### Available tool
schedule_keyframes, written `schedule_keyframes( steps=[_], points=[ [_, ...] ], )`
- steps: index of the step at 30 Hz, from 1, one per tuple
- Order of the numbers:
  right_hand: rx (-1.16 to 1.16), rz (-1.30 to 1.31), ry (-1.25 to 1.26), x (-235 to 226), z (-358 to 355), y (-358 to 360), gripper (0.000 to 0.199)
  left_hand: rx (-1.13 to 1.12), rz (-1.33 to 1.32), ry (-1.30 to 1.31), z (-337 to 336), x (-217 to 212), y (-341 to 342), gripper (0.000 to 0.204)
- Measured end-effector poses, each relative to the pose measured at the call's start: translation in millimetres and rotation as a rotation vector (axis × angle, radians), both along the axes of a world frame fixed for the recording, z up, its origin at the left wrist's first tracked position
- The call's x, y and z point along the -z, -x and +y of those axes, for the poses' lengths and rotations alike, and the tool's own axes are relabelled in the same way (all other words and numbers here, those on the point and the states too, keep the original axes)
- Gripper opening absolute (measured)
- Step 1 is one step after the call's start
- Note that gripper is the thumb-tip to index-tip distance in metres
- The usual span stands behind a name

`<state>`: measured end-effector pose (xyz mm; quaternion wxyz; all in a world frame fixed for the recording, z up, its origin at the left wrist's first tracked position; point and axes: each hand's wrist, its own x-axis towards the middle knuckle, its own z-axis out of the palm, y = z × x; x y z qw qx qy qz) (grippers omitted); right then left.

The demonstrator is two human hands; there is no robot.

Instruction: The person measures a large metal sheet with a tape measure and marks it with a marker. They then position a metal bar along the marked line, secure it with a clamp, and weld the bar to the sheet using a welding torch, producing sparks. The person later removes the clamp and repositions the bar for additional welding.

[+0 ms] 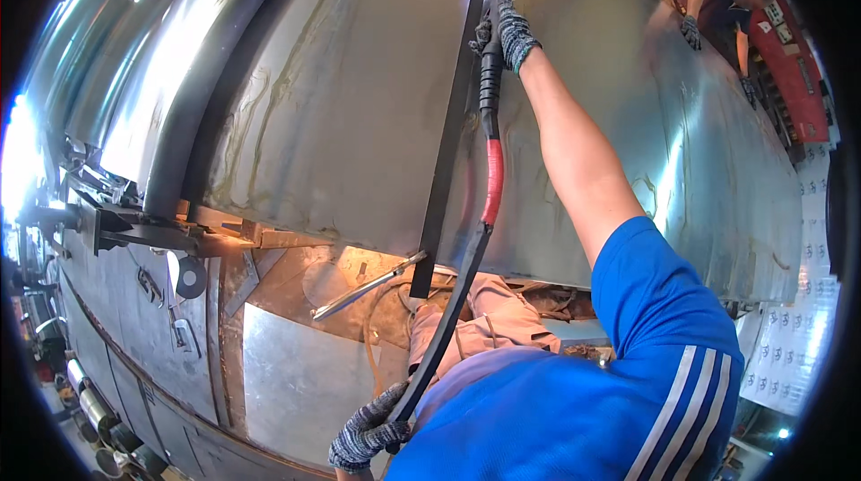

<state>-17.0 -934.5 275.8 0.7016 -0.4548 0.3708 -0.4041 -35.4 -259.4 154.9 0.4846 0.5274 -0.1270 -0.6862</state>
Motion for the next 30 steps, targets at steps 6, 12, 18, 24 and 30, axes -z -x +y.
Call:
schedule_keyframes(
  steps=[6, 12, 18, 24, 30],
  points=[
    [-0.013, 0.001, 0.035, 3, -1, 9, 0.088, -0.034, 0.052, 0.007, 13, 7, -2, 0.079],
    [-0.012, 0.011, 0.036, 7, 1, 11, 0.086, -0.003, 0.021, -0.012, 29, 6, -10, 0.075],
    [-0.006, 0.017, 0.018, 12, 13, 19, 0.083, 0.018, 0.057, 0.046, 51, 3, -18, 0.075],
    [-0.024, -0.061, -0.026, 17, 46, 31, 0.053, 0.029, 0.03, 0.108, 78, 7, -14, 0.078],
    [0.013, -0.058, -0.039, 23, 78, 25, 0.055, -0.049, 0.02, -0.004, 98, -7, 5, 0.08]
  ],
)
